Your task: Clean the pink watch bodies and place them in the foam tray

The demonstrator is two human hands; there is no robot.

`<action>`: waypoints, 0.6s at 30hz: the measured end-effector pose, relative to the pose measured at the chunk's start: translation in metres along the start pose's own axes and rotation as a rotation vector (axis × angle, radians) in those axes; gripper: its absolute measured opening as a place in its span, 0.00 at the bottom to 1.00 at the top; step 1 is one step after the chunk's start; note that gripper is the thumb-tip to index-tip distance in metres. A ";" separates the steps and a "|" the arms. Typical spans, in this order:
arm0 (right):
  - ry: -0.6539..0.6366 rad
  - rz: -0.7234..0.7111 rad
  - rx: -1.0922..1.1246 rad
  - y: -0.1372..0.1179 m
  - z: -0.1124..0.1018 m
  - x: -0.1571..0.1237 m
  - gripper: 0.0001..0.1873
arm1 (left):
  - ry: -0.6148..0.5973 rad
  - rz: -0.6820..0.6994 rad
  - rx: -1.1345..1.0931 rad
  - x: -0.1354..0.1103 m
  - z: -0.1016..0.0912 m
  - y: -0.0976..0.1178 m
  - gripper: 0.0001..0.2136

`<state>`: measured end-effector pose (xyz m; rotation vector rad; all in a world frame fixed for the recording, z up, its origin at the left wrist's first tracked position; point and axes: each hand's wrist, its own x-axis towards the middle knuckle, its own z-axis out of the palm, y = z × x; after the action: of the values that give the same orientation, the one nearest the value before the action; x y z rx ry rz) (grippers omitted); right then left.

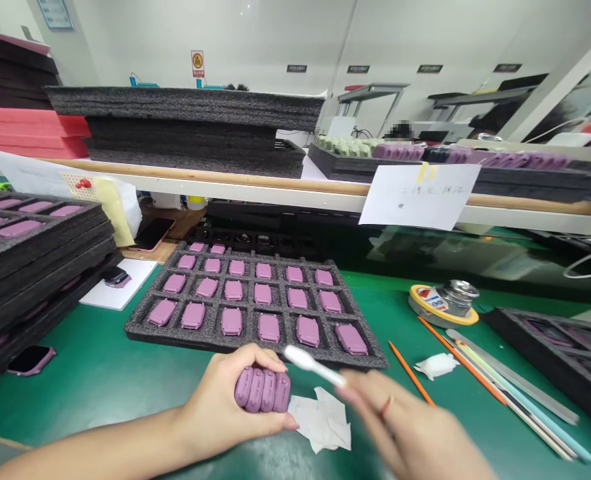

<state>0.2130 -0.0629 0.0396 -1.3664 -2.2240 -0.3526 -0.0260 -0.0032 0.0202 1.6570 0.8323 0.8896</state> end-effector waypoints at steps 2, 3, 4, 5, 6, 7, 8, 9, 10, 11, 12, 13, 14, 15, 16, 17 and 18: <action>0.044 0.025 -0.051 0.000 -0.002 0.001 0.24 | -0.005 0.018 0.008 -0.001 0.000 0.001 0.20; 0.025 -0.014 -0.037 0.000 -0.003 0.002 0.24 | -0.001 0.031 0.004 -0.002 0.000 0.001 0.20; -0.005 -0.062 -0.016 0.000 -0.003 0.002 0.25 | 0.005 0.042 0.002 -0.002 0.000 0.000 0.20; -0.025 -0.098 -0.015 0.000 -0.004 0.002 0.25 | 0.015 0.048 0.001 -0.002 0.000 0.000 0.20; -0.016 -0.110 -0.051 0.001 -0.004 0.003 0.26 | 0.027 0.050 0.003 -0.002 -0.001 -0.001 0.20; 0.021 -0.089 -0.118 0.002 -0.004 0.003 0.27 | 0.036 0.053 0.009 -0.001 -0.001 -0.001 0.20; 0.060 -0.056 -0.181 0.002 -0.004 0.003 0.27 | 0.042 0.054 0.017 -0.001 -0.001 -0.002 0.20; 0.074 -0.035 -0.211 0.002 -0.004 0.003 0.26 | 0.047 0.060 0.023 -0.001 -0.001 -0.002 0.20; 0.065 -0.047 -0.201 0.002 -0.004 0.002 0.25 | 0.047 0.075 0.025 -0.001 -0.002 -0.001 0.21; 0.036 -0.080 -0.158 0.002 -0.004 0.002 0.25 | 0.042 0.093 0.026 -0.001 -0.002 -0.001 0.21; 0.013 -0.112 -0.115 0.001 -0.004 0.002 0.24 | 0.039 0.105 0.030 -0.001 -0.002 -0.001 0.21; 0.009 -0.127 -0.098 0.001 -0.004 0.001 0.25 | 0.040 0.111 0.037 -0.001 -0.002 0.000 0.21; 0.031 -0.111 -0.118 0.000 -0.004 0.001 0.25 | 0.040 0.114 0.049 -0.001 -0.002 0.000 0.21; 0.061 -0.077 -0.152 0.000 -0.004 0.000 0.25 | 0.038 0.116 0.065 -0.002 -0.002 0.001 0.21; 0.078 -0.047 -0.168 0.000 -0.004 0.000 0.24 | 0.036 0.121 0.081 -0.002 -0.003 0.001 0.21; 0.066 -0.036 -0.151 0.000 -0.004 -0.001 0.23 | 0.034 0.136 0.089 -0.002 -0.003 0.002 0.21; 0.044 -0.054 -0.104 0.000 -0.004 -0.001 0.23 | 0.029 0.163 0.093 -0.002 -0.004 0.002 0.22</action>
<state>0.2148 -0.0658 0.0422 -1.3399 -2.2376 -0.5190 -0.0298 -0.0037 0.0227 1.8169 0.7760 1.0018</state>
